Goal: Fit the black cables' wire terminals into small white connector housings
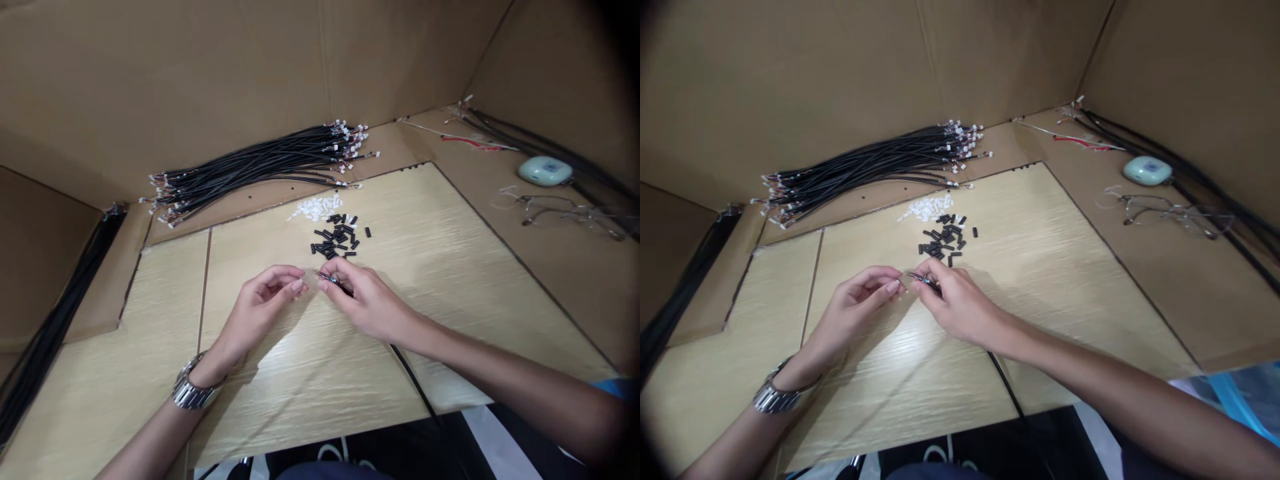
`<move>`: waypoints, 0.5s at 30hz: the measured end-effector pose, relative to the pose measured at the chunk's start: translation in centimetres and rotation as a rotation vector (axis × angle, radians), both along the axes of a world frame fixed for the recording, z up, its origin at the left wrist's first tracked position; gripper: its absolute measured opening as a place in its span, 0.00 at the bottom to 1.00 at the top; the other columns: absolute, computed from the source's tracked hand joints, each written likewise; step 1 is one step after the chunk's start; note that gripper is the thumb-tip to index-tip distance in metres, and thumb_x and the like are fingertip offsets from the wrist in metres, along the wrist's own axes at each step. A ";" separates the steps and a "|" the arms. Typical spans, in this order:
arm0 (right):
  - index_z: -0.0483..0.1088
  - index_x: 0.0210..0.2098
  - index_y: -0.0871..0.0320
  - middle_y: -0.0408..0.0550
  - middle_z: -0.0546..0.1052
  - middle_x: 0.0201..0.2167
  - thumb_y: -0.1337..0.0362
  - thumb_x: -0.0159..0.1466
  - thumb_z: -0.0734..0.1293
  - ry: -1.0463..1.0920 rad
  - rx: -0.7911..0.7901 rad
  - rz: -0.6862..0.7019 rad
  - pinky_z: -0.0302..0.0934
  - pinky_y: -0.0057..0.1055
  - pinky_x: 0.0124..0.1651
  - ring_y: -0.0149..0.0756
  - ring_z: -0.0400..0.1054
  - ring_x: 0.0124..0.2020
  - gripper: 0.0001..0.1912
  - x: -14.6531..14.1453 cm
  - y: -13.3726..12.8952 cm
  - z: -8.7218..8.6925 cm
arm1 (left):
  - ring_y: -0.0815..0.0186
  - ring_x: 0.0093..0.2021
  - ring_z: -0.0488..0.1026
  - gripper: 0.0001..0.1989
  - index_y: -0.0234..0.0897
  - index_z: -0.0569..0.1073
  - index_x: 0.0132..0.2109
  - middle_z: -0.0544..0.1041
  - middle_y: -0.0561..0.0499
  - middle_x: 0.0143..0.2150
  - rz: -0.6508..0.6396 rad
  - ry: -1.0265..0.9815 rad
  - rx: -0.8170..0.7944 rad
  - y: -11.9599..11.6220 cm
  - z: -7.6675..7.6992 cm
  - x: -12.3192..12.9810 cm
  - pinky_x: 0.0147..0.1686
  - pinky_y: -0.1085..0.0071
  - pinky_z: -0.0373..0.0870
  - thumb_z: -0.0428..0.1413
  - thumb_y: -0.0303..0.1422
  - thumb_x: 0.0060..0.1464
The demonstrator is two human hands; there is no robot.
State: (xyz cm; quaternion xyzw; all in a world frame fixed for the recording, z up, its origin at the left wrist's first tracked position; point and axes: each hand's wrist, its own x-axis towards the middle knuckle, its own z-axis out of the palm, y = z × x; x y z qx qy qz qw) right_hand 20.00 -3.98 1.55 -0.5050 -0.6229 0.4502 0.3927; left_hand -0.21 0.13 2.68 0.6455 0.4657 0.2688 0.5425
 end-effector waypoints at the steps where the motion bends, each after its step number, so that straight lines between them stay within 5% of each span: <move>1: 0.67 0.42 0.56 0.44 0.75 0.34 0.61 0.70 0.61 -0.002 0.009 0.006 0.56 0.29 0.33 0.33 0.67 0.31 0.06 0.0 0.0 0.0 | 0.64 0.41 0.77 0.11 0.37 0.77 0.48 0.81 0.48 0.41 0.013 -0.037 -0.049 -0.2 0.1 0.0 0.42 0.70 0.74 0.61 0.36 0.60; 8: 0.66 0.40 0.56 0.41 0.73 0.29 0.63 0.70 0.61 -0.022 0.051 0.050 0.54 0.28 0.30 0.30 0.65 0.27 0.04 0.0 -0.4 0.2 | 0.70 0.38 0.80 0.06 0.37 0.79 0.43 0.83 0.48 0.41 0.104 -0.373 -0.487 -1.0 -0.1 -0.3 0.40 0.77 0.77 0.63 0.31 0.58; 15: 0.65 0.42 0.55 0.43 0.75 0.35 0.63 0.71 0.60 -0.075 0.103 0.186 0.57 0.29 0.35 0.31 0.68 0.32 0.04 0.1 -0.8 0.4 | 0.68 0.44 0.80 0.08 0.39 0.78 0.47 0.83 0.48 0.43 0.001 -0.346 -0.530 -1.8 -0.8 -1.2 0.38 0.79 0.78 0.61 0.31 0.60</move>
